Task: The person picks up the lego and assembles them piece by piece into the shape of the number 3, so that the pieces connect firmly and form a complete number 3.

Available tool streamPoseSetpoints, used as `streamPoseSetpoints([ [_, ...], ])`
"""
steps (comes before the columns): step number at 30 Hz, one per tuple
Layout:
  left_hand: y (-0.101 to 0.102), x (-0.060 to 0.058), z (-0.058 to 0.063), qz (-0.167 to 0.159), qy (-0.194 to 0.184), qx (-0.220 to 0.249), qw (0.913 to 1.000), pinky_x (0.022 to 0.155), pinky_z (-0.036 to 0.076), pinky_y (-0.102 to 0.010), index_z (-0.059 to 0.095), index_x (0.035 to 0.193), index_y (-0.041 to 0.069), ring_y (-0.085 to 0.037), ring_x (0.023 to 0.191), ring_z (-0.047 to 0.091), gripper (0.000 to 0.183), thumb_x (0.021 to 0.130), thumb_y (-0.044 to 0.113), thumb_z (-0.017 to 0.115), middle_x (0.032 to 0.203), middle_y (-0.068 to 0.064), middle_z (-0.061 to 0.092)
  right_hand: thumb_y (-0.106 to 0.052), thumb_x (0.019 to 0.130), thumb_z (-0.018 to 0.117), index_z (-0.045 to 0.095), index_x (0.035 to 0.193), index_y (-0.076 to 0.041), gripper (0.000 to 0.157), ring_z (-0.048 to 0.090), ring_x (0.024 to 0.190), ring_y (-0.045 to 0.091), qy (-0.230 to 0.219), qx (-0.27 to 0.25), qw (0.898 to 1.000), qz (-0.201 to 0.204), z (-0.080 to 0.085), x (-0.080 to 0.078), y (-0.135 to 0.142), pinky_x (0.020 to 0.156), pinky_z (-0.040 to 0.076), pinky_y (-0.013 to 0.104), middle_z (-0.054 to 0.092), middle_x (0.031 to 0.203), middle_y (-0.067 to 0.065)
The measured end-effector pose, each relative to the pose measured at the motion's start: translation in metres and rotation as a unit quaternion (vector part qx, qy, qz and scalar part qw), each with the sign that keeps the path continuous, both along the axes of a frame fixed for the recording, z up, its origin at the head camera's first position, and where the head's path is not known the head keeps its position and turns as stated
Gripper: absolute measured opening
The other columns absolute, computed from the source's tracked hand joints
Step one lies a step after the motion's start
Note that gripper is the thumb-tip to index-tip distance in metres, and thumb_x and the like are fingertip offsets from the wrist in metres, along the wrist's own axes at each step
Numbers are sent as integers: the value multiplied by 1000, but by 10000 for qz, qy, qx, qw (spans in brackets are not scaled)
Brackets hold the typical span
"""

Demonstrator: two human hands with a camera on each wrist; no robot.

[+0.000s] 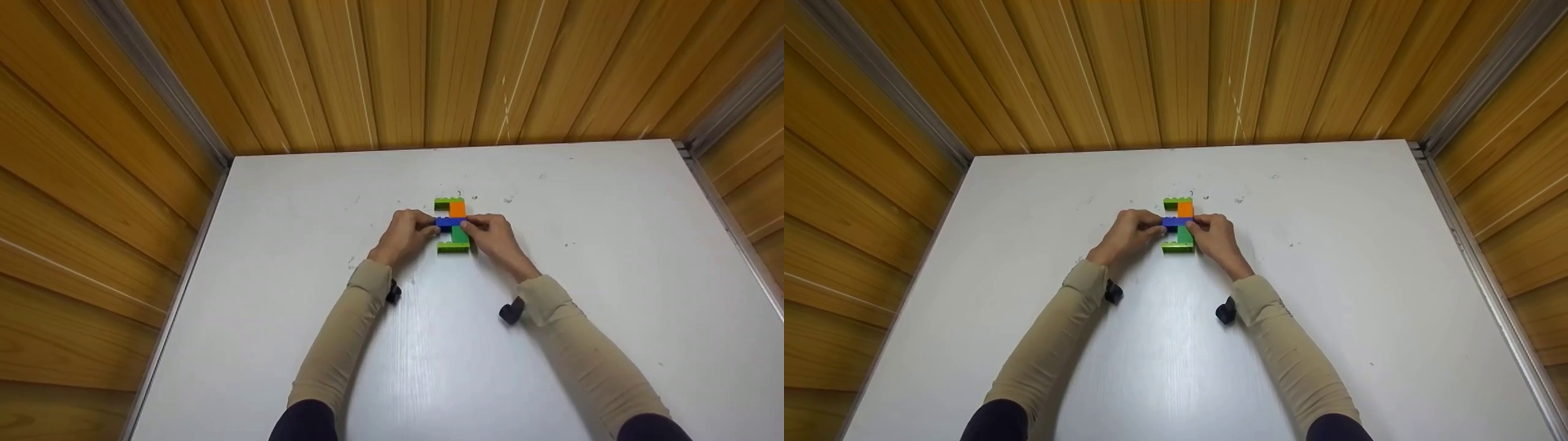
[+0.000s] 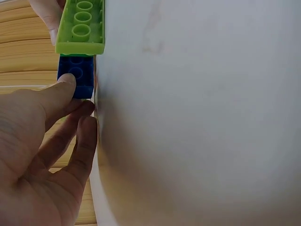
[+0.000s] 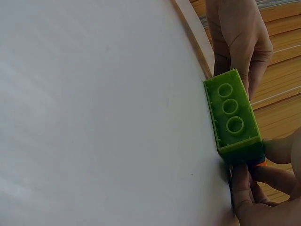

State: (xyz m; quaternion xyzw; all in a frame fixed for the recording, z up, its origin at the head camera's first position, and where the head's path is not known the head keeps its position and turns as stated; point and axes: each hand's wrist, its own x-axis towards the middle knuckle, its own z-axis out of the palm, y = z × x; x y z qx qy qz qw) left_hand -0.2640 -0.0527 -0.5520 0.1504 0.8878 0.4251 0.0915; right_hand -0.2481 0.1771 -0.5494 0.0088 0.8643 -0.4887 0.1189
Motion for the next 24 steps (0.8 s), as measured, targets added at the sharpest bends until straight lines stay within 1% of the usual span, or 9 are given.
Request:
streamPoseSetpoints([
  [8,0,-1,0,-48,1,45,10000,116,51,-38,78,130,11,-21,126,67,27,106,19,70,127,-7,77,-29,110,61,60,149,1,49,55,137,38,-42,7,10000,-82,-2,1,0,126,40,51,60,149,25],
  [15,0,-4,-1,-120,213,-26,9997,114,52,-36,81,125,10,-21,125,67,24,105,18,70,128,-8,75,-29,110,63,61,147,3,49,57,135,35,29,-148,9998,-119,-3,0,0,122,44,49,62,148,24],
  [19,0,-5,-2,-98,137,27,9999,114,53,-35,81,124,10,-20,124,67,24,105,19,70,127,-7,74,-29,110,63,61,147,2,49,57,135,36,51,-163,9998,-111,-3,-1,1,122,44,49,63,147,24],
  [24,-2,-5,-4,-85,36,68,9999,110,55,-34,80,127,9,-19,119,66,26,105,19,70,125,-7,73,-30,110,63,62,147,1,49,57,136,35,-37,-134,9999,-80,-3,-3,1,122,44,49,64,146,23],
])
